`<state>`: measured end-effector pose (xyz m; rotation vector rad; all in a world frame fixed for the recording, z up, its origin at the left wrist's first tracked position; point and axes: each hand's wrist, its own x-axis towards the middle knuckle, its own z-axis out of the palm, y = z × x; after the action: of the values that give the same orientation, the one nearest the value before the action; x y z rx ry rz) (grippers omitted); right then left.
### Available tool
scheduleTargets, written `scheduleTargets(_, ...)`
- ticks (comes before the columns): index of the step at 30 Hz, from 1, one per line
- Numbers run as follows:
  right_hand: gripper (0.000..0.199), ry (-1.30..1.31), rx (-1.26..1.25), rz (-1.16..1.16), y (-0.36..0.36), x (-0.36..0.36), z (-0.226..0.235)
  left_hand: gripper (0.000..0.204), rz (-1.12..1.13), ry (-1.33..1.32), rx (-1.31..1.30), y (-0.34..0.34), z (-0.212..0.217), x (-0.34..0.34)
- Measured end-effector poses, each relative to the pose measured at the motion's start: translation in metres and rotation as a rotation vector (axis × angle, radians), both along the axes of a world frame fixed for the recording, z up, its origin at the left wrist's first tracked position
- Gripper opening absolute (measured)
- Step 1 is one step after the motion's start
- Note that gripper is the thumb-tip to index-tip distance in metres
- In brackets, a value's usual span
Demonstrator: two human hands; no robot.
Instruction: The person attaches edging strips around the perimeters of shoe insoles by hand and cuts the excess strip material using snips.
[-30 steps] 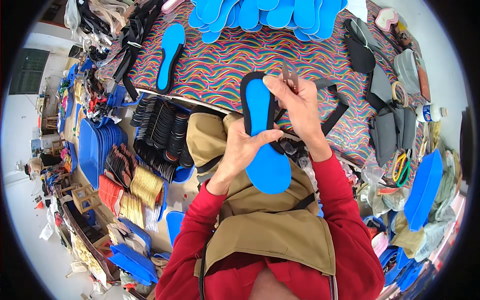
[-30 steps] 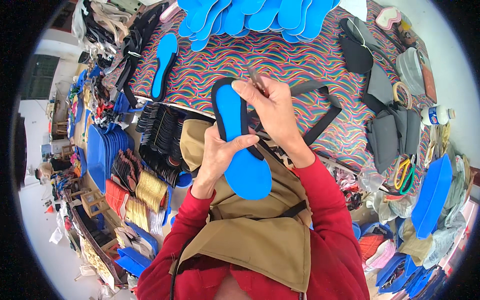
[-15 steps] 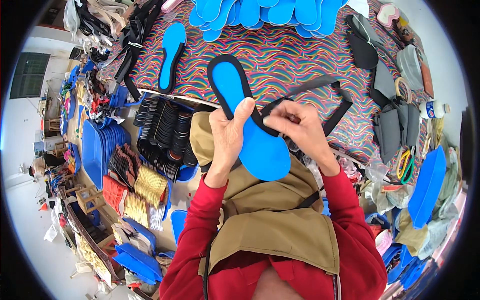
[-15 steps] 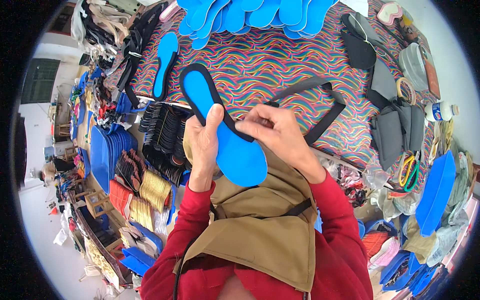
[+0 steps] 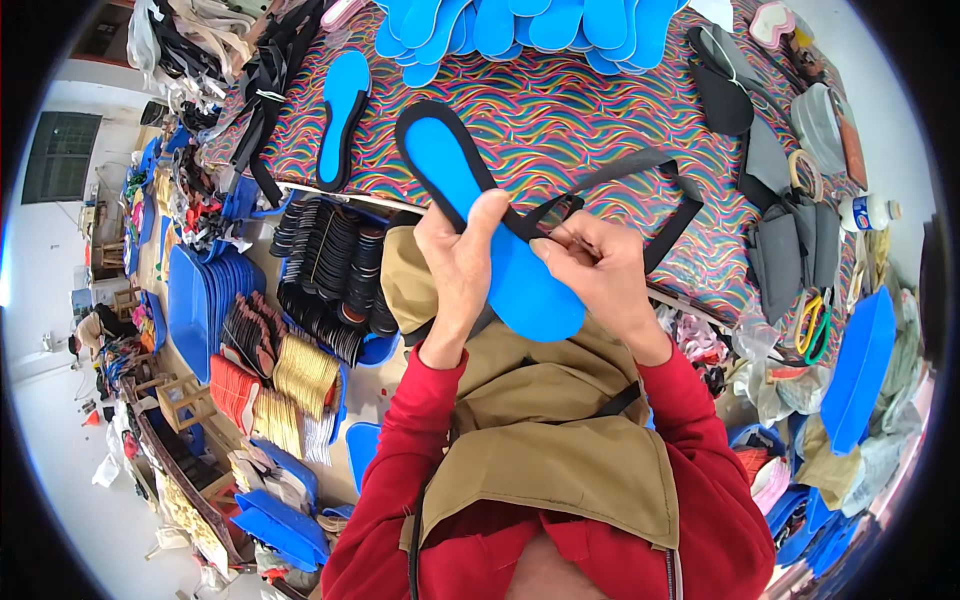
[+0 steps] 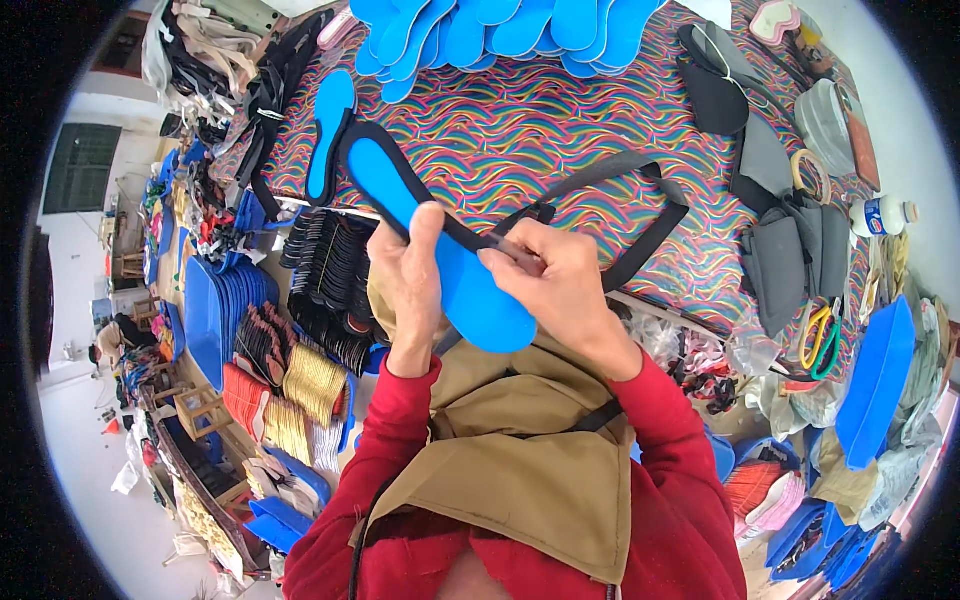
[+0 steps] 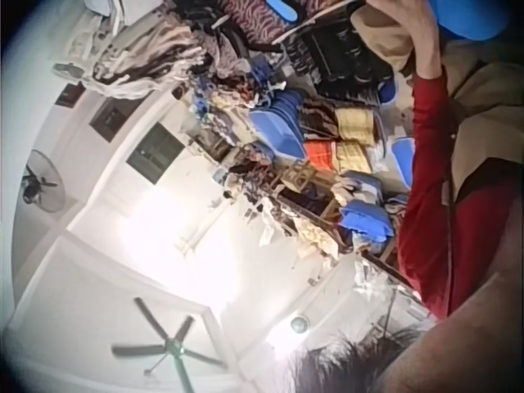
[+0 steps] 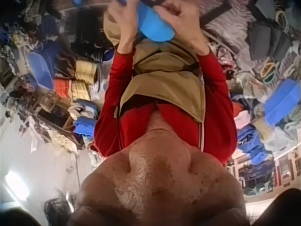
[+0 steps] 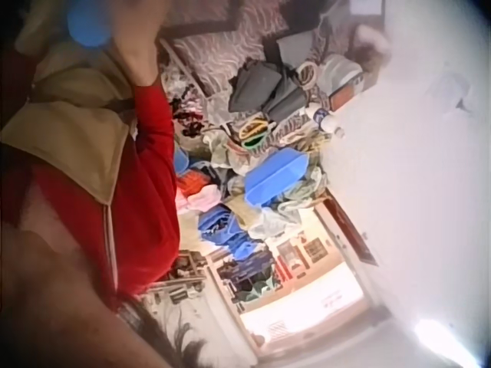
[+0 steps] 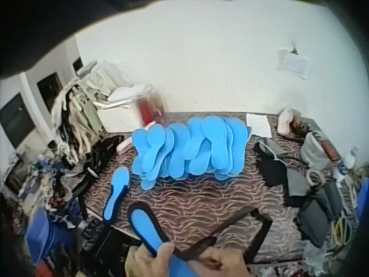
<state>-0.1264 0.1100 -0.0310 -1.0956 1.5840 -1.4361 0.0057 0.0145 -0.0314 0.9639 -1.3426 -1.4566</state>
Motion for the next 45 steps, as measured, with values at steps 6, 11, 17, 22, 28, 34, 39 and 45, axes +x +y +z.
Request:
scheduleTargets(6,0.018,0.233,-0.349,-0.103,-0.005,0.016,-0.008,0.046,-0.153,0.307,0.051,-0.008,0.006,-0.017)
scheduleTargets(11,0.014,-0.378,-0.204,-0.263,-0.012,0.022,-0.02,0.035,-0.274,0.694,0.405,-0.007,0.014,-0.019)
scheduleTargets(17,0.015,-0.732,-0.07,0.054,-0.006,0.005,-0.038,0.041,-0.385,0.683,0.563,-0.008,0.019,-0.016)
scheduleTargets(22,0.02,-0.602,-0.115,0.042,0.0,0.012,-0.039,0.072,-0.286,0.918,0.618,-0.039,0.021,-0.007)
scheduleTargets(28,0.027,-0.388,-0.158,0.106,0.009,0.013,-0.039,0.056,-0.326,0.891,0.629,-0.044,0.011,-0.004)
scheduleTargets(34,0.022,-0.605,-0.201,-0.016,0.012,0.017,-0.043,0.081,-0.333,0.727,0.532,-0.034,0.026,-0.007)
scheduleTargets(39,0.016,-0.689,-0.178,-0.03,0.015,0.016,-0.045,0.054,-0.37,0.622,0.356,-0.024,0.009,0.005)
scheduleTargets(45,0.016,-0.641,-0.183,-0.056,0.017,0.014,-0.043,0.038,-0.373,0.508,0.282,-0.023,0.009,0.012)
